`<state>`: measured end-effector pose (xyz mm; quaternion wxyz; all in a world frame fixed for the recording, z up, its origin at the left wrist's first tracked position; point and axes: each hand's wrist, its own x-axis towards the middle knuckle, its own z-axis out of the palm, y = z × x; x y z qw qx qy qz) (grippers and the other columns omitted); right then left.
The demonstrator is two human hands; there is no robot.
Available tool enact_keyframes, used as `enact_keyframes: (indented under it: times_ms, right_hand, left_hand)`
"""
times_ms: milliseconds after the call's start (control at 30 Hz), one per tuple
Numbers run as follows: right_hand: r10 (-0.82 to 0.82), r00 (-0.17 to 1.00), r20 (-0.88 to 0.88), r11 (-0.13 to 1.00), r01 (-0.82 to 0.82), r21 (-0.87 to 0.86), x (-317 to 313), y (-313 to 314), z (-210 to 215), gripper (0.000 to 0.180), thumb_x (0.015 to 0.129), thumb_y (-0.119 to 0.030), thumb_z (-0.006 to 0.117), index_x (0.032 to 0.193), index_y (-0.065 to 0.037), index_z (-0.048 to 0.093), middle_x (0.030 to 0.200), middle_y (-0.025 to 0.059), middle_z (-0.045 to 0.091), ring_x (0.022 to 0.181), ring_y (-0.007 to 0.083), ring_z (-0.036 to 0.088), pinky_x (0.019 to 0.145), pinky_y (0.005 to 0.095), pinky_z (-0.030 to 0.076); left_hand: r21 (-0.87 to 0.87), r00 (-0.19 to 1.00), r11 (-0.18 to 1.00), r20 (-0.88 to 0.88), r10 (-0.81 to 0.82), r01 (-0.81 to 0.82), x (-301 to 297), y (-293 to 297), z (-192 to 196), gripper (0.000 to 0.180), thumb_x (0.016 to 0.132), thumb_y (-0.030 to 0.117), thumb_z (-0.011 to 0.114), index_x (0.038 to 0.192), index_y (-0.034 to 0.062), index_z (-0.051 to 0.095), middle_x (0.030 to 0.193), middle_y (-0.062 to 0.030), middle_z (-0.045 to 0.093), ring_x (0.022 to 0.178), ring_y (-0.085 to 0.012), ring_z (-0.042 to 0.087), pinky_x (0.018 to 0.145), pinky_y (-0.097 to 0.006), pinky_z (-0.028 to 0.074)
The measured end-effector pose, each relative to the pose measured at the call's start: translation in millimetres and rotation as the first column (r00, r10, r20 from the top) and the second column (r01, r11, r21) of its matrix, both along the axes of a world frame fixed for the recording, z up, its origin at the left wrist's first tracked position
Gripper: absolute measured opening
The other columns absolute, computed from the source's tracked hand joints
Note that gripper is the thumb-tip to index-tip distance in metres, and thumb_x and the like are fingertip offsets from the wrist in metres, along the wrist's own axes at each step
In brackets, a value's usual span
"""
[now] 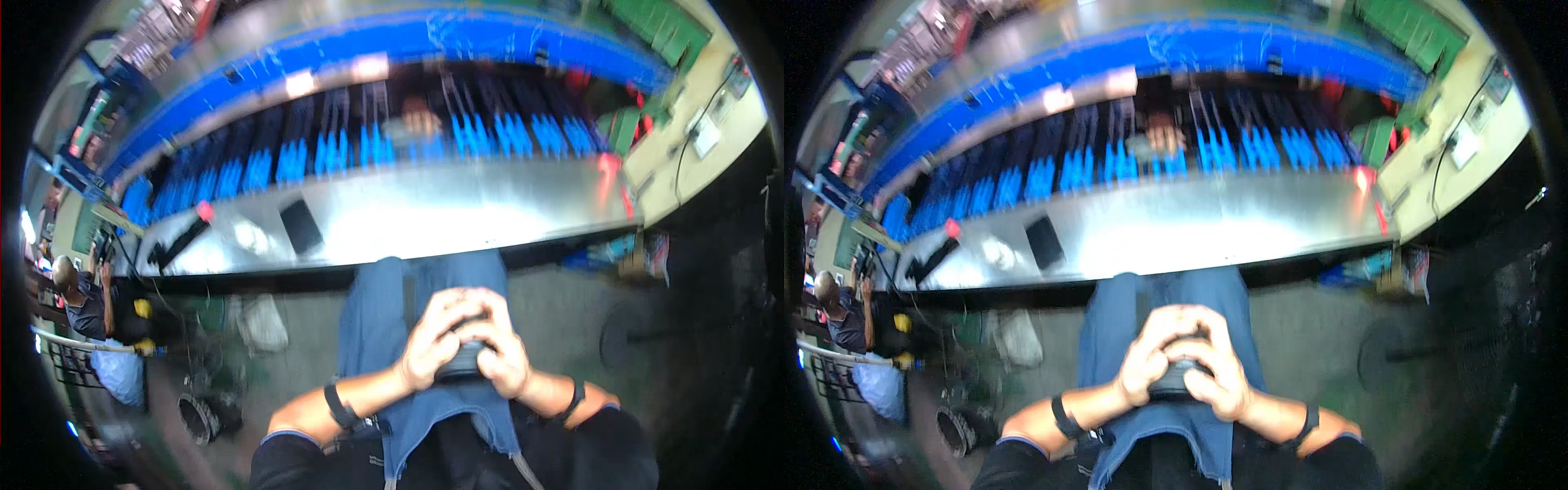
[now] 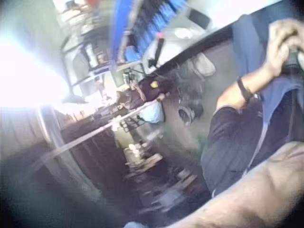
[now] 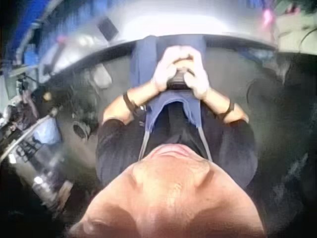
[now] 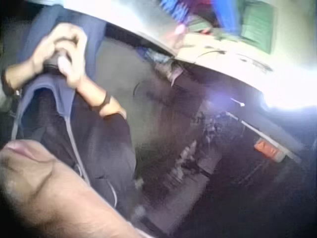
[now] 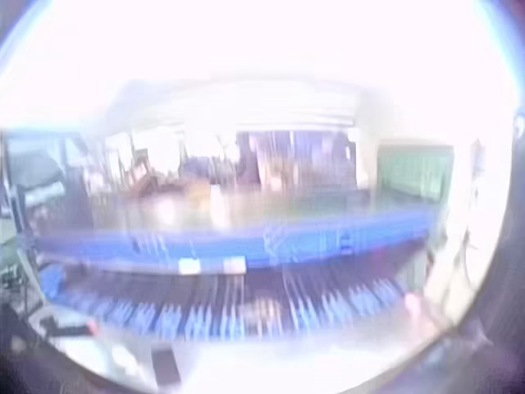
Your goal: Checking and assembling leather shoe components at a factory workstation.
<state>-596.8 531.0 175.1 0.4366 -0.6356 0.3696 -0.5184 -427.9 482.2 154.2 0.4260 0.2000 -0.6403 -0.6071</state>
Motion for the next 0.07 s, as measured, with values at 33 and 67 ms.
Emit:
enact_keyframes:
  times_ms: [33,67]
  right_hand:
    - [0.001,0.997,0.08,0.999,-0.005,0.048,0.6,4.1,3.6,0.042,0.088,-0.037,0.053,0.111,-0.005,0.065,0.144,0.019,0.035,0.14,0.0369,0.031,0.116,0.0518,0.02]
    - [0.068,0.987,0.143,0.998,-0.069,0.001,2.3,2.9,16.2,0.047,0.091,-0.042,0.048,0.117,-0.006,0.064,0.147,0.0174,0.032,0.141,0.0346,0.03,0.117,0.05,0.019]
  left_hand:
    - [-0.023,0.999,0.999,0.016,-0.035,0.036,-0.4,-3.6,7.0,0.068,0.092,0.055,0.049,0.137,0.0044,0.052,0.145,-0.0191,0.042,0.139,-0.0352,0.034,0.116,-0.048,0.023]
    - [-0.023,0.997,0.998,0.052,-0.058,0.059,5.7,-1.1,15.7,0.069,0.091,0.056,0.049,0.139,0.0071,0.051,0.147,-0.0182,0.041,0.142,-0.0344,0.03,0.118,-0.048,0.021]
